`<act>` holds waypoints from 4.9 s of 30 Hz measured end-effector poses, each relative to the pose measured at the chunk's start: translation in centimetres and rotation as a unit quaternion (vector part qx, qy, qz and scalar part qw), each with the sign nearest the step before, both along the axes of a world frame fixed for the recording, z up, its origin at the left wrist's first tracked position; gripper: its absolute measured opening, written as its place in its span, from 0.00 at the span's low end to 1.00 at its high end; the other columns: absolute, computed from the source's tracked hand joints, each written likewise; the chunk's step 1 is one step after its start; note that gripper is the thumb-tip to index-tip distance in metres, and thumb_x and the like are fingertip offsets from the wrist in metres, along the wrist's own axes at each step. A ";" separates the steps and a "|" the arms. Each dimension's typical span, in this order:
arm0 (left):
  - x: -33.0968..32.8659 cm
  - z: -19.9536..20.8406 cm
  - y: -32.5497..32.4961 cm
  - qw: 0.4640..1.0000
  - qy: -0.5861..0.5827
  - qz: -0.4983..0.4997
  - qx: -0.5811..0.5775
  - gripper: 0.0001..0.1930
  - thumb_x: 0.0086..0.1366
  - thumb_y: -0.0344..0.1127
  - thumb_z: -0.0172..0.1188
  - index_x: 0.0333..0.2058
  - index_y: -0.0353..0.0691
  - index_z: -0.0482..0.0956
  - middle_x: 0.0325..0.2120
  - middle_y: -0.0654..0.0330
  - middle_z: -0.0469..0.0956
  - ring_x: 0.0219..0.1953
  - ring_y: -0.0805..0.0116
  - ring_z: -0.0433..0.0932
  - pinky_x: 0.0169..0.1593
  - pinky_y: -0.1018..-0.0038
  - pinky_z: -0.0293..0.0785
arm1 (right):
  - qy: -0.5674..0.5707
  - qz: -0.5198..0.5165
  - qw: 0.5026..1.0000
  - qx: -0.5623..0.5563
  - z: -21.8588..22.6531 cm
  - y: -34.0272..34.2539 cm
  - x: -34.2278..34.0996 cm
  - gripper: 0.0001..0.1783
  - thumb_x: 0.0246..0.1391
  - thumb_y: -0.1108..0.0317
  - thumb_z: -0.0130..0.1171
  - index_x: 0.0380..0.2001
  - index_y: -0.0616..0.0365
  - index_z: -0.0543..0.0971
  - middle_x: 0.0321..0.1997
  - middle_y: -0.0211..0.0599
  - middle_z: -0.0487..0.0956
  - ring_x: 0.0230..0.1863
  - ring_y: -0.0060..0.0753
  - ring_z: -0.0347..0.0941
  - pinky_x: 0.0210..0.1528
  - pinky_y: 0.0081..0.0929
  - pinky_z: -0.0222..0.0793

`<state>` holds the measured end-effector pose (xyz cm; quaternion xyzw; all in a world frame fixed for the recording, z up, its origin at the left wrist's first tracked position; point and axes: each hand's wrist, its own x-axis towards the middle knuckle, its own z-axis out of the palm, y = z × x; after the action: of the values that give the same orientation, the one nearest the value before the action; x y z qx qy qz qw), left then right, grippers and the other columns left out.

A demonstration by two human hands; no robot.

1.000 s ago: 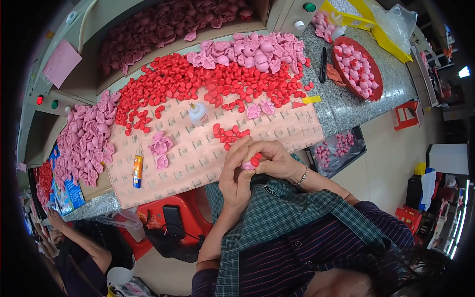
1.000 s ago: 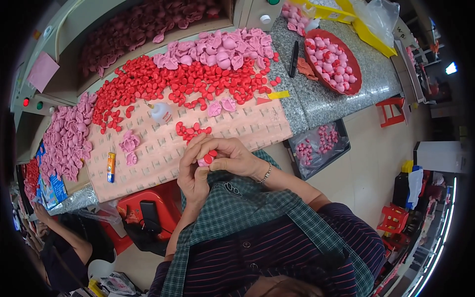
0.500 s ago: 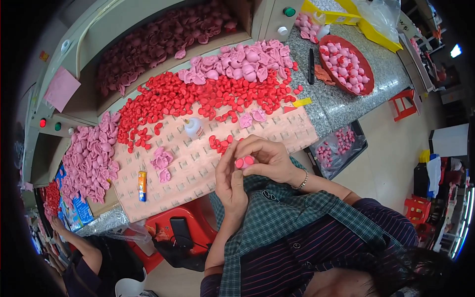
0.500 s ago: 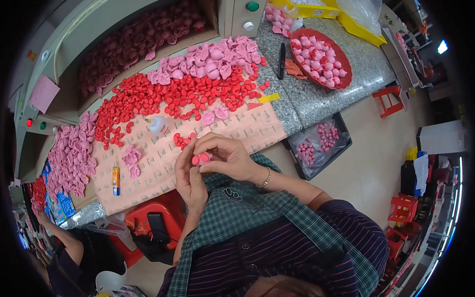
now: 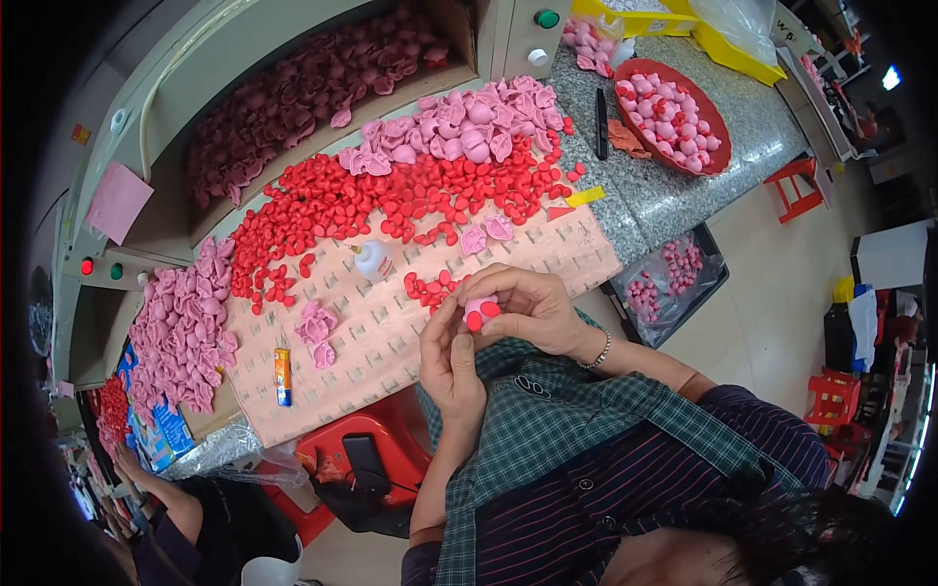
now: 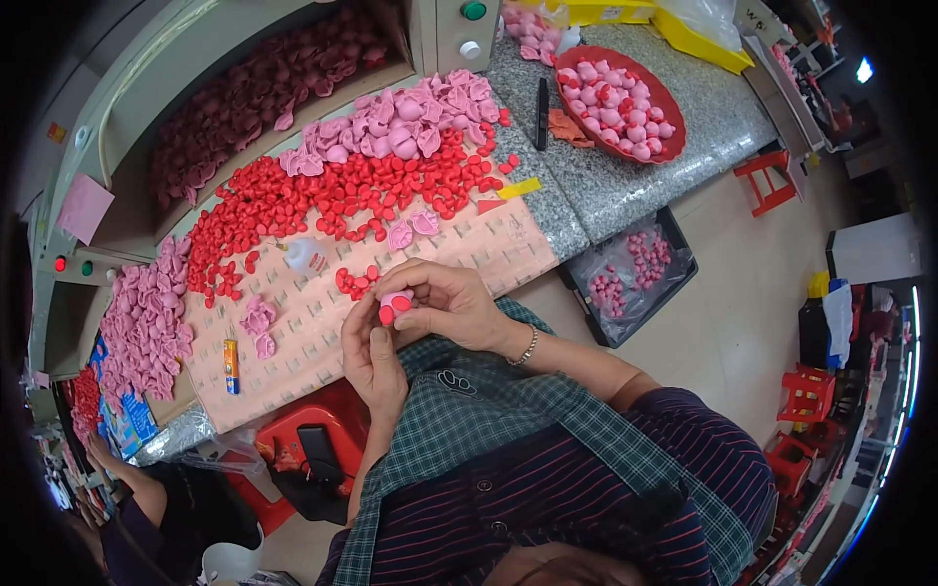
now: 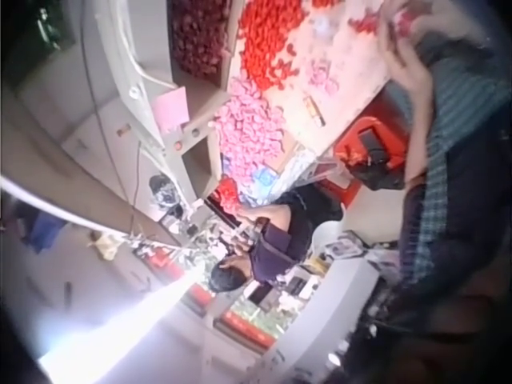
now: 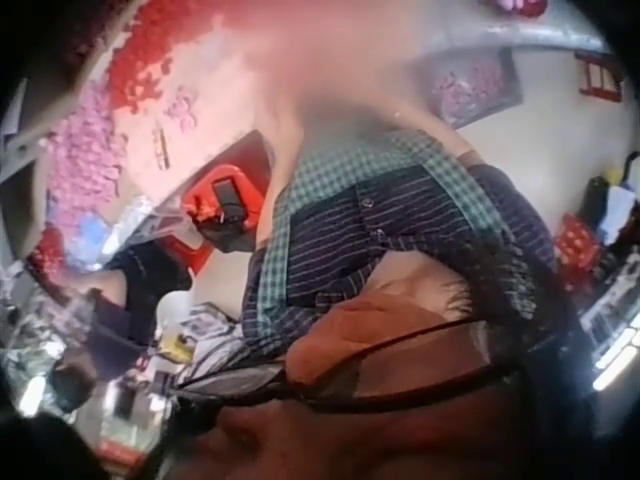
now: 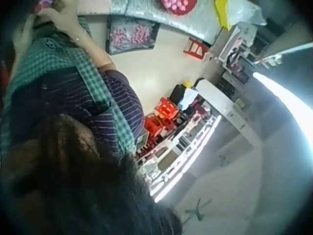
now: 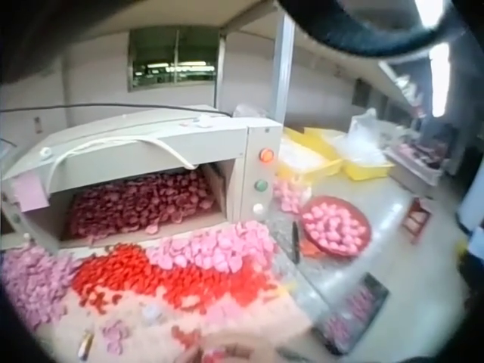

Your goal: Assembling small pink and red toy parts using glue at a factory workbench.

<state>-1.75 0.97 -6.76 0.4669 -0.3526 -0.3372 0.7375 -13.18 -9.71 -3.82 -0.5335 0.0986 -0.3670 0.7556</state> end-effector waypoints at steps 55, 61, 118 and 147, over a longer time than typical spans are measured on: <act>0.0 0.7 0.0 0.999 0.005 -0.027 0.025 0.19 0.71 0.28 0.51 0.58 0.29 0.68 0.59 0.45 0.69 0.60 0.58 0.70 0.64 0.65 0.64 | 0.129 -0.098 0.967 -0.197 1.7 0.7 -0.4 0.19 0.49 0.80 0.66 0.47 0.63 0.80 0.51 0.42 0.75 0.50 0.32 0.75 0.47 0.24 0.74; 0.0 0.5 -0.1 0.999 -0.004 -0.013 0.043 0.19 0.72 0.32 0.51 0.57 0.29 0.69 0.54 0.49 0.73 0.54 0.65 0.73 0.59 0.70 0.68 | 0.155 -0.128 0.943 -0.264 2.1 0.6 -0.3 0.19 0.49 0.80 0.66 0.47 0.63 0.79 0.51 0.44 0.75 0.50 0.31 0.75 0.44 0.21 0.75; 0.1 2.0 -0.7 0.991 0.054 -0.120 0.033 0.31 0.63 0.21 0.61 0.63 0.31 0.59 0.60 0.47 0.65 0.60 0.61 0.70 0.61 0.69 0.68 | 0.123 -0.202 0.915 -0.326 -0.4 0.4 0.3 0.19 0.45 0.78 0.69 0.43 0.63 0.79 0.45 0.48 0.80 0.45 0.42 0.79 0.44 0.30 0.76; 0.1 1.8 -0.5 0.991 0.038 -0.123 0.045 0.30 0.63 0.20 0.61 0.62 0.31 0.60 0.62 0.48 0.62 0.63 0.59 0.66 0.63 0.67 0.66 | 0.104 -0.223 0.902 -0.355 -0.7 0.5 0.4 0.17 0.46 0.78 0.68 0.41 0.65 0.79 0.44 0.51 0.79 0.43 0.46 0.79 0.42 0.32 0.77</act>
<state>-1.63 0.43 -4.94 0.4389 -0.3635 -0.4588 0.6817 -12.80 -9.22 -4.55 -0.7655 0.1559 -0.4794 0.3999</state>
